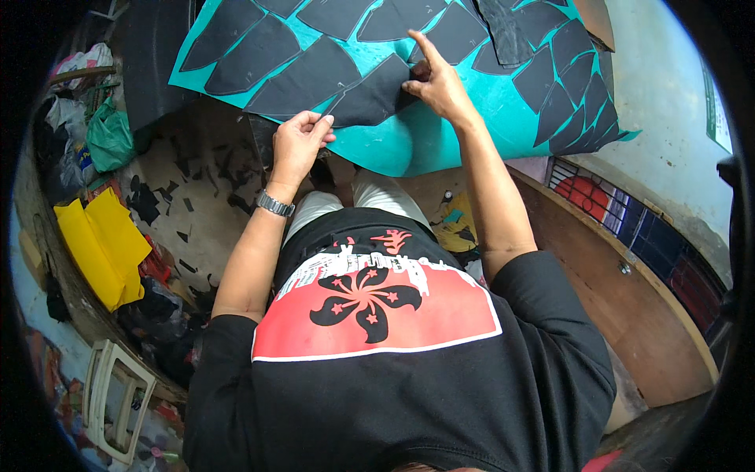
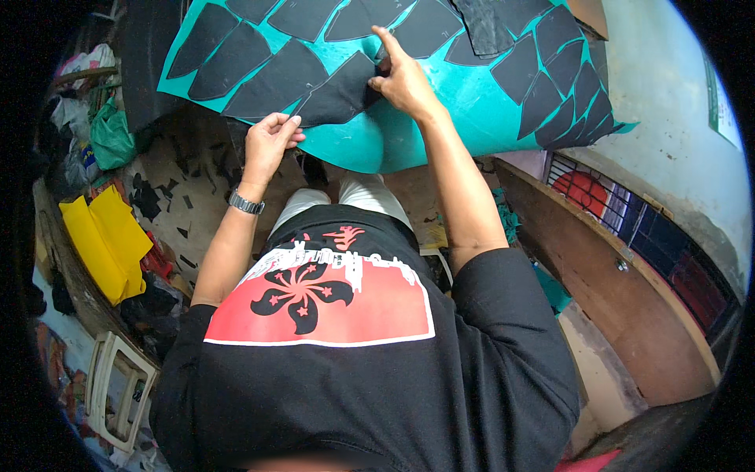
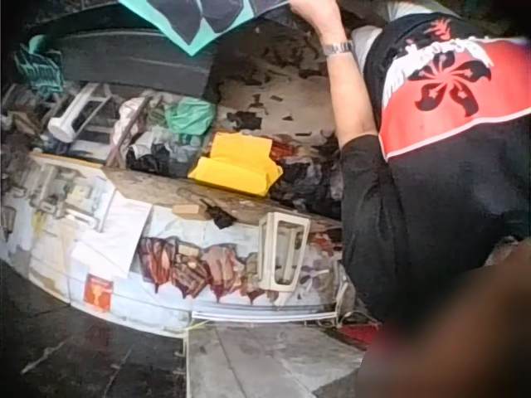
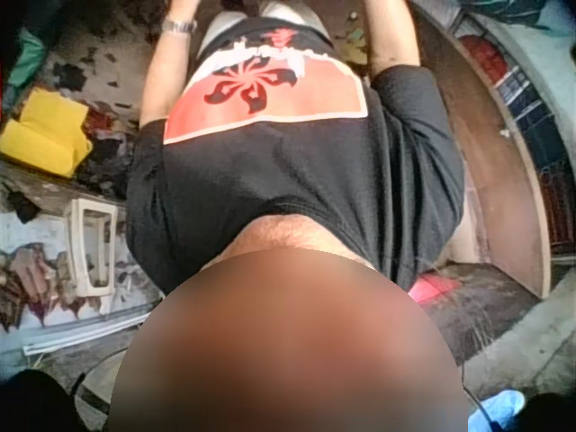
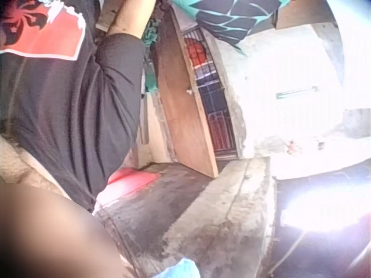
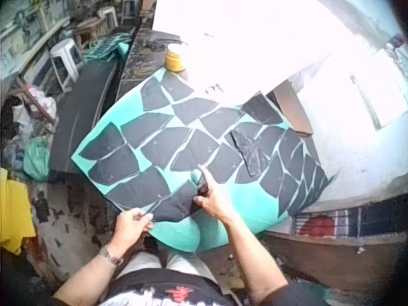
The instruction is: The person arranges black foam pieces on a green foam sheet, then uses scissors to cut along the outlines of the pieces. The person handles the foam pieces one at a time and trims the green sheet to separate the shapes.
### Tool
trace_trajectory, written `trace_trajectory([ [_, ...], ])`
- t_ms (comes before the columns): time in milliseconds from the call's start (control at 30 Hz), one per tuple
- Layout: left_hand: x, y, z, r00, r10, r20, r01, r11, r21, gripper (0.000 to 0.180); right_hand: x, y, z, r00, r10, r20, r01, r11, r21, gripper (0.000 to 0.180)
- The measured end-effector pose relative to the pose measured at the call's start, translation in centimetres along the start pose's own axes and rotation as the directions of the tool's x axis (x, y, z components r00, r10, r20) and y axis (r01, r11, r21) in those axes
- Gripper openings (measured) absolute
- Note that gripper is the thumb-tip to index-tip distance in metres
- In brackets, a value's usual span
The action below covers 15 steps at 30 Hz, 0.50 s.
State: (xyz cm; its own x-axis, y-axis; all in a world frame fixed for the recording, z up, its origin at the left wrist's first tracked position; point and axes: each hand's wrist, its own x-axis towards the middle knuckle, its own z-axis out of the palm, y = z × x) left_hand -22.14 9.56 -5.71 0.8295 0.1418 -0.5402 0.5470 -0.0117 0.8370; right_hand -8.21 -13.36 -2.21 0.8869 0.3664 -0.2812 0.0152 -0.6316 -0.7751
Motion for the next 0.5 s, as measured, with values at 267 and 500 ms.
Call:
trace_trajectory([
  [267, 0.6, 0.1, 0.0, 0.999, 0.032, 0.005, -0.031, 0.999, -0.025, 0.023, -3.9, -2.4, -1.4, 0.986, -0.164, -0.037, 0.165, 0.903, 0.396, 0.082],
  [500, 0.0, 1.6, 1.0, 0.995, 0.098, -0.027, -0.089, 0.97, 0.227, 0.028, -1.5, 1.7, 0.4, 0.979, -0.02, -0.203, 0.041, 0.994, 0.1, 0.075],
])
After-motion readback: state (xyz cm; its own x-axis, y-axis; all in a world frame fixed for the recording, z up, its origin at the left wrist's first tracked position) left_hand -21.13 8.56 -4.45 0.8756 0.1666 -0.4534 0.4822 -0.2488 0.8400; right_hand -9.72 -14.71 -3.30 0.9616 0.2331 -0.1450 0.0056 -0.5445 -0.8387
